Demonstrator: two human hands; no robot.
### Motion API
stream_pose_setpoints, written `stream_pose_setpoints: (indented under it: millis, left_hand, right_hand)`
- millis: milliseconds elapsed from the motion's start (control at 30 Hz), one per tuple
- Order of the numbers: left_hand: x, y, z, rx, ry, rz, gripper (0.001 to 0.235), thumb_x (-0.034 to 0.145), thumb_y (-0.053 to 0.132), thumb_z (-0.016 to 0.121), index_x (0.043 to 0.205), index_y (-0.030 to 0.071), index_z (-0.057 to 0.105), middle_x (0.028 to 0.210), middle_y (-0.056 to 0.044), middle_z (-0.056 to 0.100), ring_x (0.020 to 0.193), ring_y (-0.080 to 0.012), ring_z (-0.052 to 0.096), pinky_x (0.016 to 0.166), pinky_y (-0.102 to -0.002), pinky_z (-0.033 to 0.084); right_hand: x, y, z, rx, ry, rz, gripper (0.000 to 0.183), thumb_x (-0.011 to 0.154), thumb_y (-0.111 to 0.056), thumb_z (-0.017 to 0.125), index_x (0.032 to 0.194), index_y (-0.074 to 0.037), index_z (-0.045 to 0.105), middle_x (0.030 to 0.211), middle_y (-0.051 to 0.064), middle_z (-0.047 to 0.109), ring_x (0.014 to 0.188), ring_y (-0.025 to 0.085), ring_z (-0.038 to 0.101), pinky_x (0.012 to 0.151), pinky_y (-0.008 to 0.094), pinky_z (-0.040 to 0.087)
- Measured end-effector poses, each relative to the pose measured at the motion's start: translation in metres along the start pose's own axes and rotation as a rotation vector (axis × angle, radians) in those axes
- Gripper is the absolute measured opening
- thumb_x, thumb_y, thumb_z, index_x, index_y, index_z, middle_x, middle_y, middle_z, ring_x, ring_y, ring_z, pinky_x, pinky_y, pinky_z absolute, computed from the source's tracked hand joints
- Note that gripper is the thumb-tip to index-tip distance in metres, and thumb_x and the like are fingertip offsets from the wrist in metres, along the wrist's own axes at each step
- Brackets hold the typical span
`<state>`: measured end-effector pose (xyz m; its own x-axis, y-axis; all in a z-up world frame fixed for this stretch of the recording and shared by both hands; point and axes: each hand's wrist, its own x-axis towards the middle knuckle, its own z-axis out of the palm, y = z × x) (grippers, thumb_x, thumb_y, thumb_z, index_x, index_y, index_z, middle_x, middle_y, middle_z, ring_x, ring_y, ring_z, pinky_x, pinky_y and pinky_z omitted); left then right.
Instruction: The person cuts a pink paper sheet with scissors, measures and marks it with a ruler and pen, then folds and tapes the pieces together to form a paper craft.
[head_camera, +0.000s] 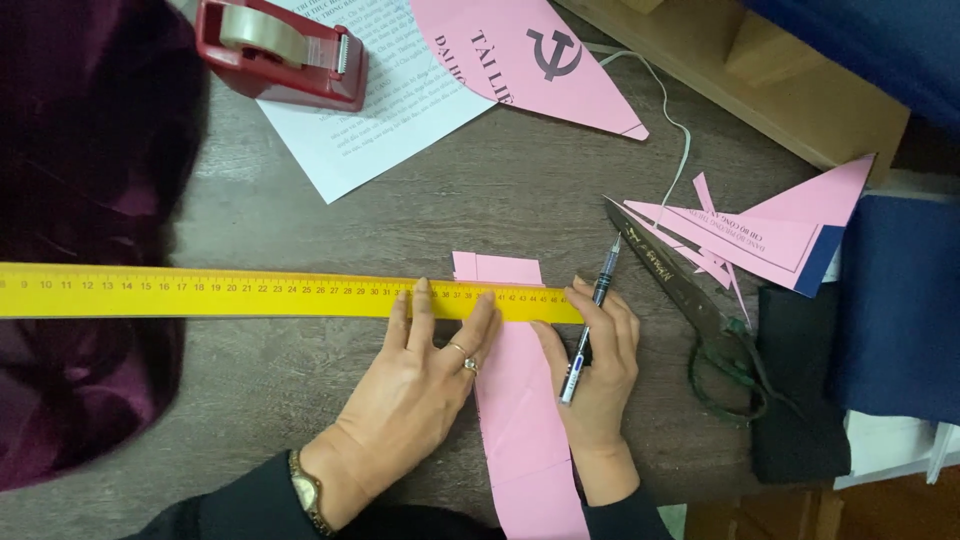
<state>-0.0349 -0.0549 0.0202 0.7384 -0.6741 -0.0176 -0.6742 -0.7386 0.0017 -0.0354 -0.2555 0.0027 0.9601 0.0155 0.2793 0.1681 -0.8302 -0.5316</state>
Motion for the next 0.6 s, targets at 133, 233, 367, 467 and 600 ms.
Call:
stream_pose_setpoints:
  millis: [133,233,367,467,600]
  left_hand:
    - [0.004,0.006,0.001,-0.007,-0.033,-0.004,0.063,0.086,0.027,0.040,0.144,0.004,0.033,0.149,-0.015,0.032,0.117,-0.0630,0.044,0.097,-0.065,0.040]
    - [0.006,0.008,0.002,0.021,-0.060,-0.015,0.067,0.083,0.030,0.041,0.144,0.004,0.033,0.149,-0.015,0.032,0.118,-0.0646,0.042,0.095,-0.066,0.042]
    - [0.006,0.012,0.004,0.006,-0.089,-0.032,0.067,0.082,0.029,0.042,0.144,0.004,0.034,0.150,-0.014,0.030,0.119,-0.0653,0.040,0.094,-0.067,0.041]
    - [0.007,0.012,0.004,0.003,-0.098,-0.040,0.067,0.081,0.031,0.044,0.143,0.004,0.036,0.150,-0.013,0.030,0.120,-0.0653,0.039,0.094,-0.067,0.041]
    - [0.008,0.012,0.004,-0.014,-0.112,-0.040,0.069,0.080,0.031,0.045,0.143,0.004,0.035,0.150,-0.014,0.030,0.120,-0.0666,0.039,0.094,-0.068,0.040]
  right_hand:
    - [0.012,-0.010,-0.014,0.187,-0.009,0.066,0.027,0.097,-0.014,0.056,0.123,-0.006,0.053,0.127,0.014,0.059,0.123,0.031,0.053,0.100,0.038,0.052]
    - [0.037,-0.028,-0.029,0.311,-0.078,0.344,0.032,0.098,-0.023,0.046,0.120,-0.003,0.058,0.105,0.008,0.072,0.108,0.021,0.066,0.094,0.032,0.052]
    - [0.051,-0.024,-0.026,0.570,-0.280,0.320,0.030,0.098,-0.020,0.045,0.115,-0.003,0.063,0.097,0.009,0.067,0.093,0.018,0.068,0.084,0.030,0.059]
    - [0.059,-0.026,-0.021,0.688,-0.335,0.349,0.023,0.097,-0.012,0.049,0.106,0.001,0.065,0.100,0.012,0.066,0.086,0.017,0.069,0.080,0.026,0.060]
    - [0.060,-0.027,-0.016,0.683,-0.383,0.421,0.015,0.093,-0.009,0.055,0.100,-0.002,0.067,0.097,0.008,0.066,0.084,0.015,0.071,0.079,0.024,0.060]
